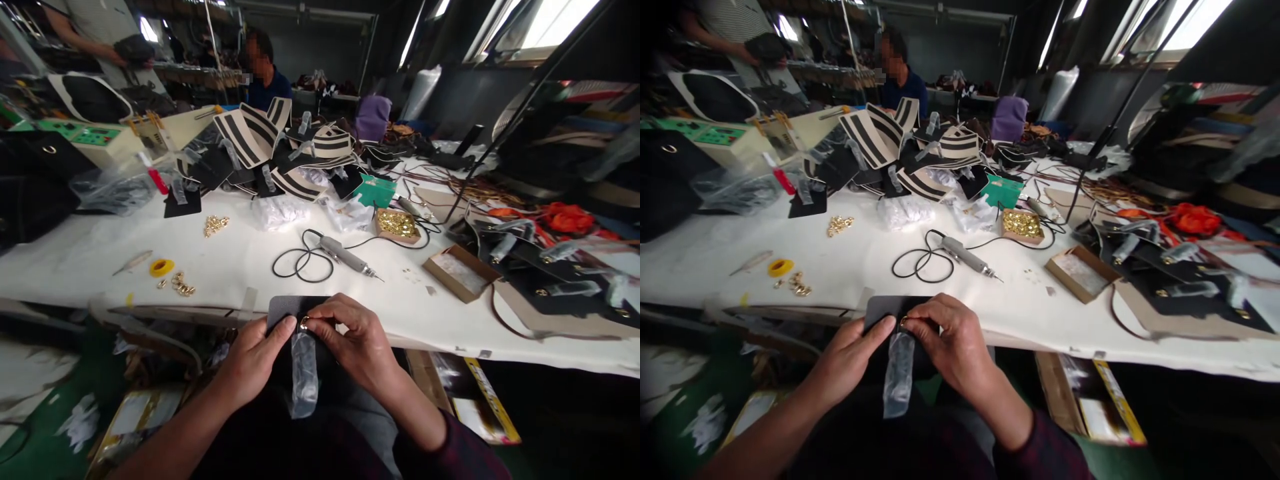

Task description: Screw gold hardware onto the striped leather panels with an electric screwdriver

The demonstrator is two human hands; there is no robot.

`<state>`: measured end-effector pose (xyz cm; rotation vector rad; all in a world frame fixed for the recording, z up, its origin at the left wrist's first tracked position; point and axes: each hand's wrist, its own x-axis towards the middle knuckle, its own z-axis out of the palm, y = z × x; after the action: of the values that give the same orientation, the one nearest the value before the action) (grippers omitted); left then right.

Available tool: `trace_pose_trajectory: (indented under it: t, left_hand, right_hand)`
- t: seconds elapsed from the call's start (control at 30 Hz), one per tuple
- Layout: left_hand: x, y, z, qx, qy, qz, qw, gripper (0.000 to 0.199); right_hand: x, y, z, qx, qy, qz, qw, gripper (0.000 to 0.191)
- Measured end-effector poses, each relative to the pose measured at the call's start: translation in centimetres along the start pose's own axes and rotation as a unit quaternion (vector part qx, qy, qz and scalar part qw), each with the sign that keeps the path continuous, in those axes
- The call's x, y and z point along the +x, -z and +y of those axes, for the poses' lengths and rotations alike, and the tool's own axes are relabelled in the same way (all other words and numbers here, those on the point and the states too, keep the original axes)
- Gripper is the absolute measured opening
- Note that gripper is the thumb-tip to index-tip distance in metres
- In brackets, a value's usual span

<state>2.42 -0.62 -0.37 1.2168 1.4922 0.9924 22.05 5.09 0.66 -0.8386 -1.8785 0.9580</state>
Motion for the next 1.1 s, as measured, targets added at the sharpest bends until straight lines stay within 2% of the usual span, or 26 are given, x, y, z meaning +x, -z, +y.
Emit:
trace_pose_trajectory:
  t: [0.27,0.4,0.53,0.67,0.8,1.1]
  left_hand:
    - [-0.1,-0.2,-0.4,-0.036,0.014,-0.016,0.999,0.054]
    - [0.0,-0.4,-0.5,-0.072,0.032,-0.016,0.997,0.056]
    - [-0.1,-0.5,-0.1,-0.041,0.016,-0.022,0.999,0.055]
    - [-0.2,-0.5,0.1,-0.002,-0.004,-0.025,1.000,0.053]
    - [-0.2,-0.3,-0.4,0.015,-0.001,-0.036,0.999,0.051]
    - [-0.1,-0.1,-0.5,0.020,0.001,-0.073,0.997,0.050]
  right_hand:
    - [-0.6,0.2,0.5,0.001,-0.021,-0.038,0.999,0.014]
    - [-1.0,0.2,0.7,-0.008,-0.016,-0.026,1.000,0.017]
    - [-1.0,0.1,0.4,0.002,-0.026,-0.007,1.000,0.006]
    - [-0.9,0.2,-0.1,-0.022,-0.058,-0.026,0.998,0.008]
    - [-0.6,0.5,-0.5,-0.061,-0.021,-0.068,0.996,0.013]
    - [-0.1,1.2,0.0,-0.066,0.026,-0.111,0.991,0.018]
